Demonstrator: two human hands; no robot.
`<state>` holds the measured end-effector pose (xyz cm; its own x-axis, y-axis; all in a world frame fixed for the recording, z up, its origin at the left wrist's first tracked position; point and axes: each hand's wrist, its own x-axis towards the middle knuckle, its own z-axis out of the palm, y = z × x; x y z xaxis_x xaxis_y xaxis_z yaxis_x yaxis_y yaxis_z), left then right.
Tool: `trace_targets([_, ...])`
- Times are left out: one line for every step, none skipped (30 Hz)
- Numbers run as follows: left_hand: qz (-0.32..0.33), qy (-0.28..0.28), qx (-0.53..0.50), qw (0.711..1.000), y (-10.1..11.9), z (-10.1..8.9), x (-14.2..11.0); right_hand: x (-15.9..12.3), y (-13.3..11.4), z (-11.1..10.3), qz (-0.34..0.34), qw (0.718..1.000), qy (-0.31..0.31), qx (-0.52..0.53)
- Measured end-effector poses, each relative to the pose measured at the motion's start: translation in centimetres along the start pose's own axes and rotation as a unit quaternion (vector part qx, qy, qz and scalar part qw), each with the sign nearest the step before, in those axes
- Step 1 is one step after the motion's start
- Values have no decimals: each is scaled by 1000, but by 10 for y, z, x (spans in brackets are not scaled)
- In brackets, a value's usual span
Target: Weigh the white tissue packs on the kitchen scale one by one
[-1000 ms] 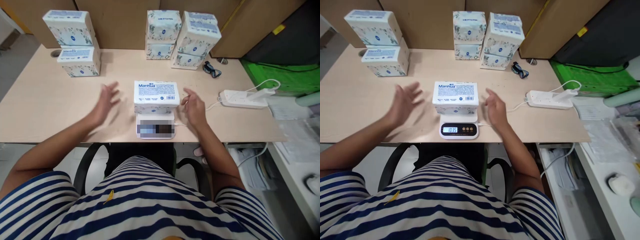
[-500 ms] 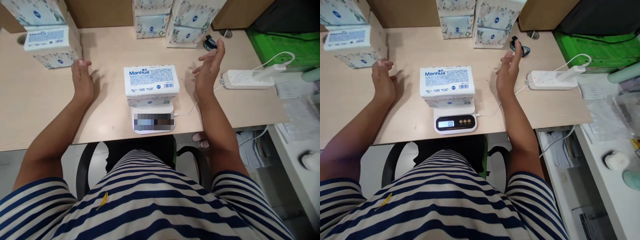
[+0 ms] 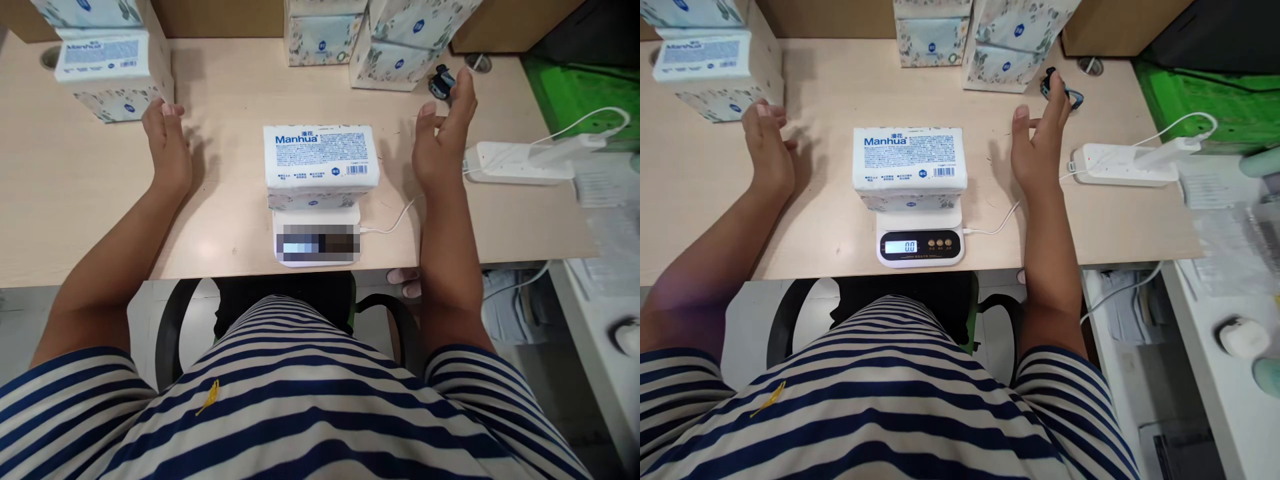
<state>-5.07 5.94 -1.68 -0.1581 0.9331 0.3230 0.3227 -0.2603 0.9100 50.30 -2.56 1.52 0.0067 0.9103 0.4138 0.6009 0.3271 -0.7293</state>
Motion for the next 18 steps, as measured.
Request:
trace_targets([-18,12,3,1000,1,0,1,0,-4,0,-8,1000,-11,0])
trace_targets([-32,23,2,999,2,0,1,0,-8,0,-13,1000,-19,-3])
trace_targets([-37,27,-2,999,3,1,1,0,-11,1,-14,1000,-20,-6])
trace_targets([-36,27,-7,999,3,1,1,0,-13,1,-11,1000,-11,-10])
trace_targets([-31,27,-11,999,3,2,0,0,-14,1,-4,1000,5,-13])
trace_targets([-27,25,-14,999,3,2,0,0,-14,1,5,1000,22,-16])
trace_targets([-23,24,-15,999,4,2,-1,-1,-14,0,14,999,38,-19])
trace_targets([-22,23,-15,999,4,2,-1,-1,-14,0,19,998,50,-21])
trace_targets([-23,23,-15,999,5,2,-2,-2,-14,0,22,998,56,-21])
trace_targets([-27,22,-14,999,6,2,-2,-2,-14,0,23,998,56,-18])
trace_targets([-31,21,-12,999,6,3,-2,-2,-13,0,22,998,52,-13])
trace_targets([-36,19,-9,999,7,3,-2,-1,-11,0,20,999,46,-6])
trace_targets([-42,18,-6,999,7,3,-1,-1,-10,-1,17,999,40,0])
trace_targets([-47,16,-2,999,7,4,-1,0,-7,-1,14,999,34,3])
trace_targets([-52,14,1,999,7,3,0,1,-4,-1,11,999,32,2])
trace_targets([-53,12,0,999,7,3,0,2,-2,-1,8,999,35,-2])
trace_targets([-46,9,-5,999,9,3,-1,3,1,-1,5,999,42,-8])
trace_targets([-30,0,-9,1000,11,2,-3,3,2,0,2,999,49,-13])
